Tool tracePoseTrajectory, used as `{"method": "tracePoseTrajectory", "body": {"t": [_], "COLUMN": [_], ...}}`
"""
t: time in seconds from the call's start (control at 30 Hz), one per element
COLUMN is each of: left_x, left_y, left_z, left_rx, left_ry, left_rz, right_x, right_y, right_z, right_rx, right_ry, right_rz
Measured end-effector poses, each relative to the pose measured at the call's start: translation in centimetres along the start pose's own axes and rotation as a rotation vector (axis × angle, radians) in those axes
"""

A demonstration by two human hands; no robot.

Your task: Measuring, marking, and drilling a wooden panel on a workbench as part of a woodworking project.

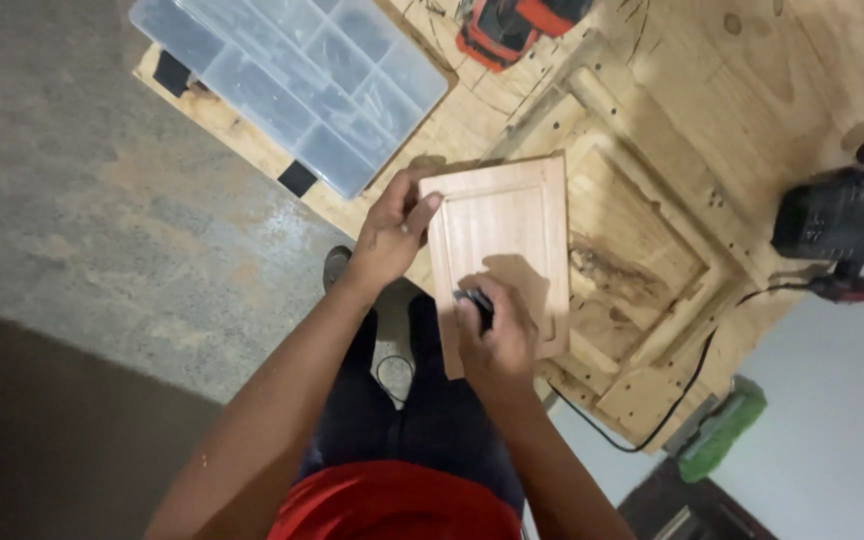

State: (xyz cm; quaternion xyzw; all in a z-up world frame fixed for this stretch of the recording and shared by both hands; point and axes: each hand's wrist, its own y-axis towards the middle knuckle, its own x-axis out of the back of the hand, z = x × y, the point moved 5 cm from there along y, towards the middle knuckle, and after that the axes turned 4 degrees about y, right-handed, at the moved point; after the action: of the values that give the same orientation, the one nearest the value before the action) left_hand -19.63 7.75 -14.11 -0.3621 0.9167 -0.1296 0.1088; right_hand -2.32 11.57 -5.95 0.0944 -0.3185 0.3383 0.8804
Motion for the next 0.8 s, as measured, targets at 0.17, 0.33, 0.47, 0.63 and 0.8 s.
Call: {"method": "tracePoseTrajectory", "body": {"t": [0.17, 0.33, 0.47, 0.63, 0.8], "left_x": [-0.2, -1.0, -1.2, -0.7, -0.8], "left_y": [1.8, 1.0, 0.7, 1.1, 1.4], "left_z": [0.9, 2.6, 2.4, 3.0, 2.9], "left_rx": [-0.365, -0.387, -0.396, -0.407, -0.384], "left_ry": [0.414, 0.511, 0.392, 0.439, 0.398], "left_rz": [-0.184, -0.283, -0.296, -0.269, -0.173], "right_x": [-3.3, -3.1, -3.1, -5.0, -5.5], "right_y": [-0.9, -2.5, -3.1, 3.2, 4.4], "right_z": [-1.0, -1.6, -1.9, -0.9, 0.4], "right_rx": [0.041, 0.202, 0.228, 0.280, 0.372], "right_ry": [-0.234, -0.327, -0.196, -0.231, -0.209], "right_rz": [-0.185, -0.298, -0.328, -0.358, -0.405]}}
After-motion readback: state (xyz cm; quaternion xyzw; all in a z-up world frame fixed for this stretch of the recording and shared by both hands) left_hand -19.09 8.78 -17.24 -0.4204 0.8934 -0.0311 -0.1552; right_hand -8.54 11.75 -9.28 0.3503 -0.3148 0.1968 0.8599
